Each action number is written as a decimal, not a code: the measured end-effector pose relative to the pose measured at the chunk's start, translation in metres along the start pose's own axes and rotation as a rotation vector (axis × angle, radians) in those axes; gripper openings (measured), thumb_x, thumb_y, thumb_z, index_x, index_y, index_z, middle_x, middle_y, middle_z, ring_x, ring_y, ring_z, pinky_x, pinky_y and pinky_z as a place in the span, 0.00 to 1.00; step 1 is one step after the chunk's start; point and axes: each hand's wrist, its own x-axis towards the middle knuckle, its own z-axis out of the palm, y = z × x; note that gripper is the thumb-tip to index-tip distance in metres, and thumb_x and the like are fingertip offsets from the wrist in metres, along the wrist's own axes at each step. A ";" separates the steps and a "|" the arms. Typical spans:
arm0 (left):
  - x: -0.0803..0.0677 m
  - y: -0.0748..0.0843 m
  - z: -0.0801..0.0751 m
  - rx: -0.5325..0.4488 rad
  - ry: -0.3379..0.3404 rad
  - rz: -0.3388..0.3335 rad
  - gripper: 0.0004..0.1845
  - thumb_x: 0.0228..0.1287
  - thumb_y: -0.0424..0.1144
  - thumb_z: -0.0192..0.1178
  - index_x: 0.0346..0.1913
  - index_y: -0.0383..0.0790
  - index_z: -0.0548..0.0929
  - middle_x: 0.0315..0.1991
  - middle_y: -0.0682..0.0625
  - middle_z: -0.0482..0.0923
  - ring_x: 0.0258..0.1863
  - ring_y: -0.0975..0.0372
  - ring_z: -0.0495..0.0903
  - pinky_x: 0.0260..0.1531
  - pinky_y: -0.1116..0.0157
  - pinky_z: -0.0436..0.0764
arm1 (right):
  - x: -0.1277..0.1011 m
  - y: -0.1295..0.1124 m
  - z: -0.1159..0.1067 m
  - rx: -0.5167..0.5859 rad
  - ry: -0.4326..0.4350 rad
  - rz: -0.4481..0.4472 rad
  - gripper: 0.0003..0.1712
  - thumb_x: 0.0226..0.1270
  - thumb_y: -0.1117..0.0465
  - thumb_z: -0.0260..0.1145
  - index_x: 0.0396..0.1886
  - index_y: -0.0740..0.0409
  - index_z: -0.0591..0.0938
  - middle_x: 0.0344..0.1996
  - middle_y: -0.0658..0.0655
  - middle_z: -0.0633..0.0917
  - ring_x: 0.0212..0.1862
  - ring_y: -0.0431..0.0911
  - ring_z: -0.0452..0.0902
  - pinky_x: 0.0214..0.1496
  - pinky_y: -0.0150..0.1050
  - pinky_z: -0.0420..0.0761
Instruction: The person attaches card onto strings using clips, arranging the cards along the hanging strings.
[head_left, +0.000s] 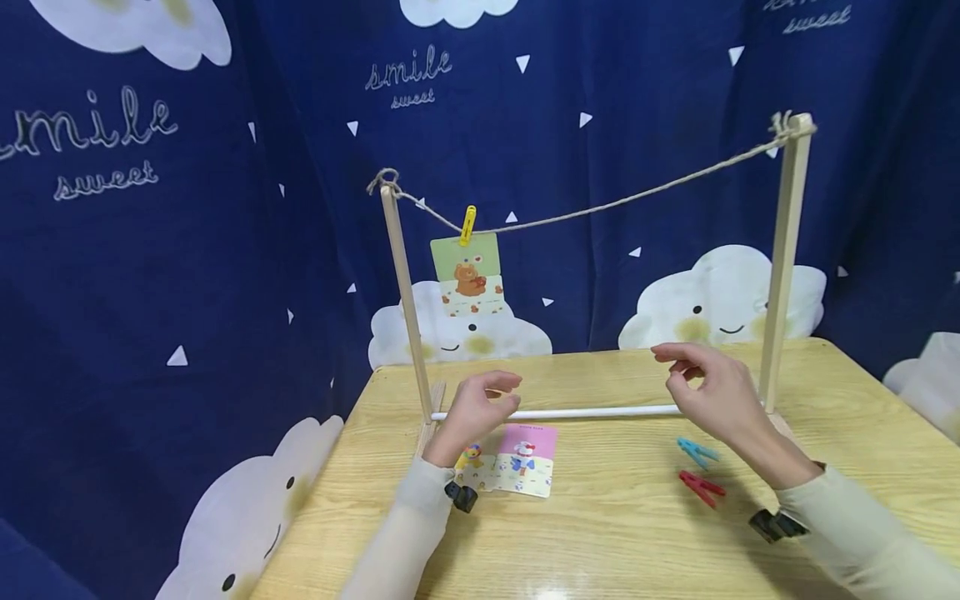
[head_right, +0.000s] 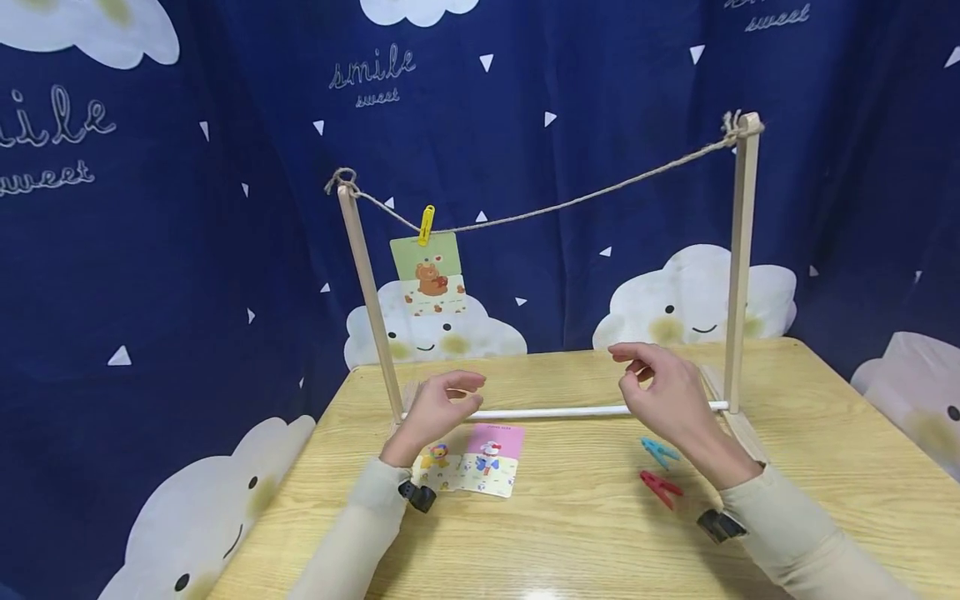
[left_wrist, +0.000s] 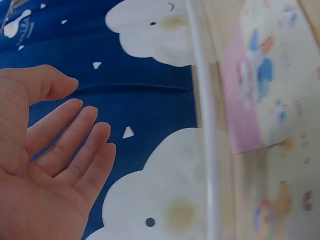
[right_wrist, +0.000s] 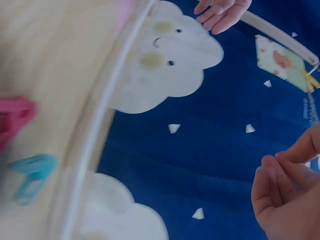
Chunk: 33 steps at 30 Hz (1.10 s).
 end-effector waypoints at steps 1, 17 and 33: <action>-0.001 -0.002 0.002 0.005 -0.011 -0.008 0.16 0.66 0.35 0.67 0.56 0.41 0.87 0.53 0.47 0.88 0.54 0.50 0.84 0.58 0.48 0.79 | -0.003 0.005 0.000 -0.001 -0.006 0.007 0.23 0.60 0.71 0.61 0.51 0.49 0.89 0.41 0.48 0.90 0.34 0.31 0.79 0.33 0.27 0.72; -0.007 -0.027 0.022 0.037 -0.130 -0.087 0.20 0.63 0.33 0.70 0.58 0.40 0.86 0.57 0.41 0.86 0.58 0.49 0.82 0.62 0.48 0.77 | -0.042 0.084 0.008 0.037 -0.142 0.116 0.18 0.69 0.66 0.65 0.56 0.52 0.86 0.46 0.55 0.90 0.36 0.31 0.80 0.38 0.22 0.76; -0.012 -0.047 0.026 0.003 -0.308 -0.208 0.28 0.61 0.32 0.73 0.65 0.35 0.81 0.62 0.43 0.82 0.61 0.52 0.82 0.59 0.62 0.81 | -0.049 0.115 0.003 0.085 -0.398 0.233 0.16 0.74 0.60 0.67 0.58 0.58 0.85 0.49 0.60 0.89 0.42 0.30 0.79 0.42 0.29 0.76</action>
